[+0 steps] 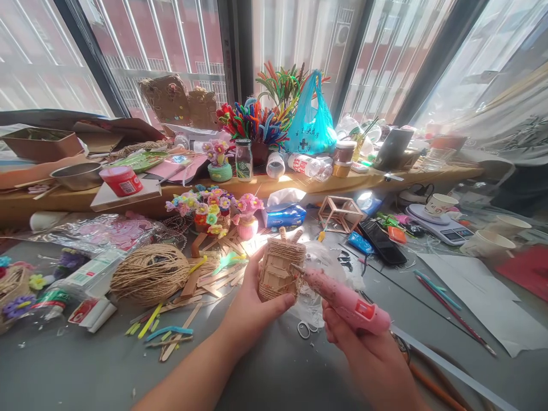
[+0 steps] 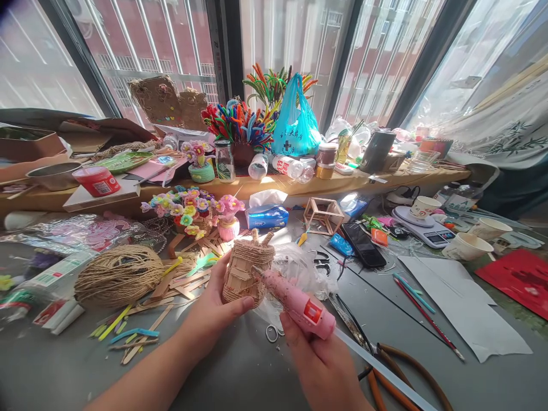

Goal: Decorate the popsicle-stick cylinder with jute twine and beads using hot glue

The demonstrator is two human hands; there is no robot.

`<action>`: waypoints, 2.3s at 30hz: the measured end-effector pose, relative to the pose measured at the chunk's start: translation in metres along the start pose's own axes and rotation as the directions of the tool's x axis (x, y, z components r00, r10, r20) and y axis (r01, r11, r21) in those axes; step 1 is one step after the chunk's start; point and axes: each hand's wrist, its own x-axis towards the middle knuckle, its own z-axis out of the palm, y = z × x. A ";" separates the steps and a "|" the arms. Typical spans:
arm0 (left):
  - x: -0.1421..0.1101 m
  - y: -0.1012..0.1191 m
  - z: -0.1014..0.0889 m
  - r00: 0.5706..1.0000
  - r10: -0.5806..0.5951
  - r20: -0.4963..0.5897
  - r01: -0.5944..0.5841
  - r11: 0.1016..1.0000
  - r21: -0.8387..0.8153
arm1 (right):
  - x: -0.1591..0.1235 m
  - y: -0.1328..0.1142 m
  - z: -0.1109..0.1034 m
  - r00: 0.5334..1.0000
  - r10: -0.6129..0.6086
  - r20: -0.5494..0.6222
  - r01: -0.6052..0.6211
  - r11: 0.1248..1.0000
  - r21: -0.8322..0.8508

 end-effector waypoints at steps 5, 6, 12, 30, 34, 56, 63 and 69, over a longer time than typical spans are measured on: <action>-0.001 0.001 0.001 1.000 0.000 -0.007 0.000 1.000 0.001 | 0.000 0.001 0.001 1.000 -0.030 -0.002 0.030 1.000 0.003; -0.001 0.001 0.001 1.000 0.001 -0.007 -0.001 1.000 -0.002 | -0.001 0.001 0.001 0.999 -0.032 -0.003 0.032 0.999 0.001; -0.001 0.000 0.001 1.000 0.008 0.009 -0.008 1.000 -0.011 | -0.001 0.002 0.000 0.999 -0.040 -0.008 0.040 0.999 -0.011; -0.001 -0.002 -0.001 1.000 0.010 0.025 -0.010 1.000 0.012 | -0.003 0.005 -0.001 0.997 -0.076 -0.018 0.075 0.996 -0.038; -0.001 -0.001 -0.001 1.000 0.010 0.025 -0.010 1.000 0.011 | -0.004 0.009 -0.003 0.990 -0.137 0.016 0.138 0.986 -0.098; 0.008 0.005 -0.004 0.974 -0.037 -0.223 -0.031 0.955 -0.294 | -0.004 0.037 -0.126 0.886 0.448 -0.118 -0.460 0.816 -0.350; 0.008 0.008 -0.006 0.967 -0.045 -0.249 -0.026 0.962 -0.272 | -0.012 0.046 -0.128 0.864 0.501 0.060 -0.380 0.724 -0.575; 0.008 0.007 -0.003 0.978 -0.015 -0.208 -0.036 0.970 -0.241 | -0.003 0.038 -0.116 0.880 0.474 -0.027 -0.319 0.548 -0.773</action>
